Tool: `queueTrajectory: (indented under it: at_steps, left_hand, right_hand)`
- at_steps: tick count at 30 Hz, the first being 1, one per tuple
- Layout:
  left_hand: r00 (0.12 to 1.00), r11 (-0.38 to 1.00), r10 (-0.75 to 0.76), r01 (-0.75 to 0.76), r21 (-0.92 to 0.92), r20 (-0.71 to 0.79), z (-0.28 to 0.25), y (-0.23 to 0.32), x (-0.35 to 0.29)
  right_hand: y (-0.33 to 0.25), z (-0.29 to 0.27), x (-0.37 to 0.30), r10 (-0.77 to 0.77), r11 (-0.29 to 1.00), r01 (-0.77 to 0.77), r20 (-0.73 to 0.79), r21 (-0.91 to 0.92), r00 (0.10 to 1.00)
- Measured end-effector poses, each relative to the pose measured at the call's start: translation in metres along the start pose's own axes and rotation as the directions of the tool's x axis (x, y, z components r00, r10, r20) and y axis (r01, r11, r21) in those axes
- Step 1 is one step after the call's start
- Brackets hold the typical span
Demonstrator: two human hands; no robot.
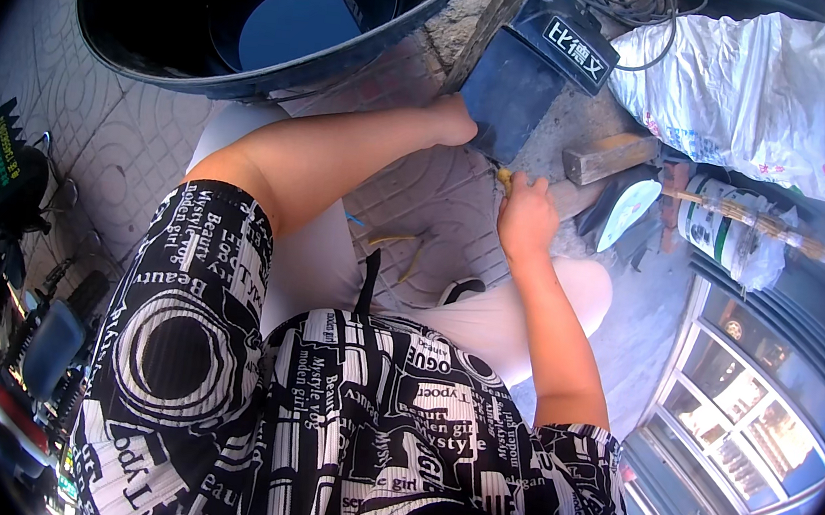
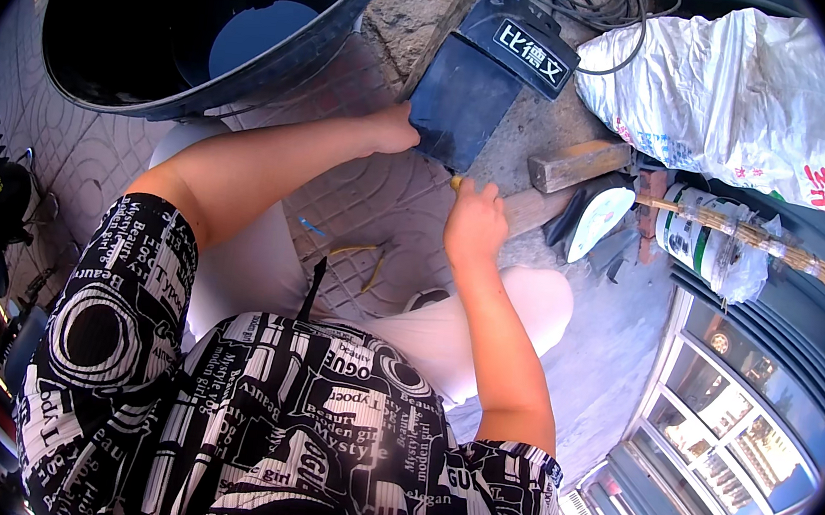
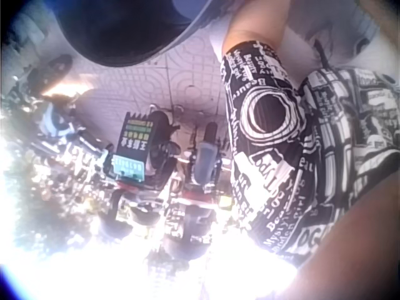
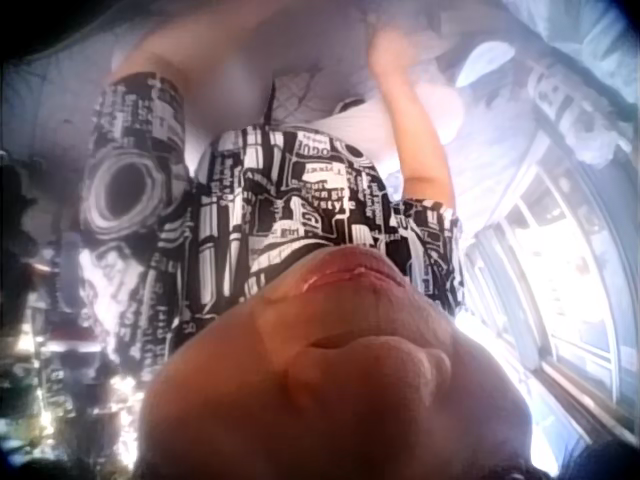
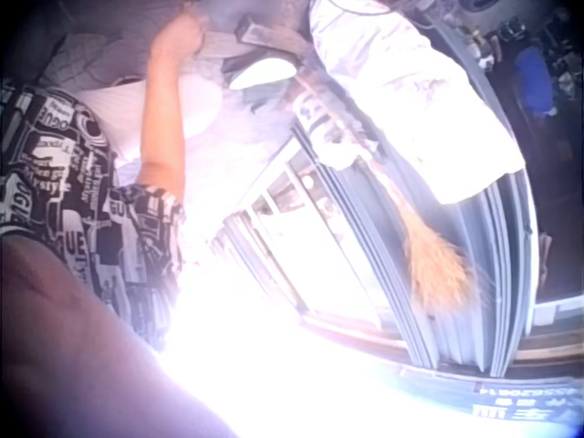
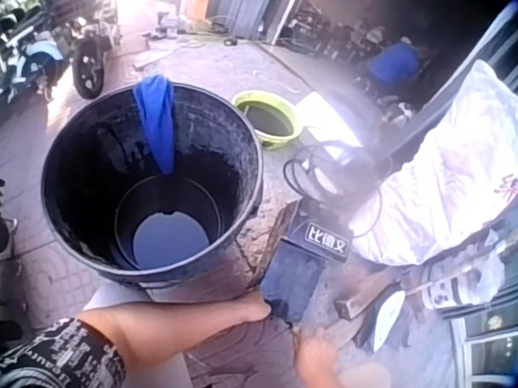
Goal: The person uses a screwdriver to remove screws from a black battery casing. They lift the casing to reveal blue battery cells, then place the casing back on and tighten the screws.
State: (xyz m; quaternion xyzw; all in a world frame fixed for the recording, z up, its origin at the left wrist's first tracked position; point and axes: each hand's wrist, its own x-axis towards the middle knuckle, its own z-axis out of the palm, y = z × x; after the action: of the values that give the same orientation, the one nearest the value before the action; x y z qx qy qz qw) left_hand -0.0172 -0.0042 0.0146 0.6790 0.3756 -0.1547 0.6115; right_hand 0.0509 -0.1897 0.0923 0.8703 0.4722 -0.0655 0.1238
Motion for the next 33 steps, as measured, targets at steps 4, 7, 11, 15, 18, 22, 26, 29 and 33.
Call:
queueTrajectory:
  at_steps: [4, 7, 11, 15, 18, 22, 26, 29, 33]
  left_hand:
    - [1.0, 1.0, 0.007, -0.007, -0.015, -0.003, 0.002, -0.001, 0.001]
    - [0.996, 1.0, 0.029, -0.03, -0.004, -0.085, 0.006, -0.003, 0.001]
    - [0.992, 0.999, 0.033, -0.035, -0.01, -0.121, 0.006, -0.004, 0.001]
    - [0.998, 0.997, 0.058, -0.058, -0.042, -0.013, -0.005, 0.007, -0.012]
    - [0.999, 0.999, 0.037, -0.037, -0.027, 0.028, -0.006, 0.002, -0.008]
    - [0.999, 0.999, 0.026, -0.025, -0.036, 0.023, -0.002, -0.001, -0.002]
    - [0.999, 0.999, 0.028, -0.029, -0.042, -0.023, 0.002, -0.003, 0.0]
    - [0.999, 0.998, 0.038, -0.039, -0.052, -0.017, 0.002, -0.007, 0.003]
    - [0.999, 0.998, 0.044, -0.045, -0.052, -0.024, 0.004, -0.007, 0.004]
  right_hand:
    - [0.0, 0.002, -0.003, 0.07, 0.987, -0.054, -0.102, 0.148, 0.992]
    - [-0.005, -0.014, 0.006, 0.344, 0.904, -0.398, 0.29, 0.153, 0.893]
    - [-0.001, -0.001, 0.0, 0.28, 0.942, -0.311, 0.219, 0.123, 0.935]
    - [-0.001, -0.008, -0.009, 0.057, 0.995, -0.053, -0.047, 0.089, 0.997]
    - [-0.007, -0.007, -0.007, 0.086, 0.982, -0.061, -0.131, 0.18, 0.988]
    - [-0.007, -0.006, 0.002, 0.389, 0.874, -0.413, 0.138, 0.257, 0.911]
    - [-0.004, -0.007, 0.001, 0.327, 0.91, -0.369, 0.217, 0.191, 0.92]
    - [-0.006, -0.005, -0.008, 0.145, 0.972, -0.146, 0.023, 0.182, 0.989]
    - [-0.012, -0.01, -0.007, 0.203, 0.94, -0.17, -0.082, 0.297, 0.976]
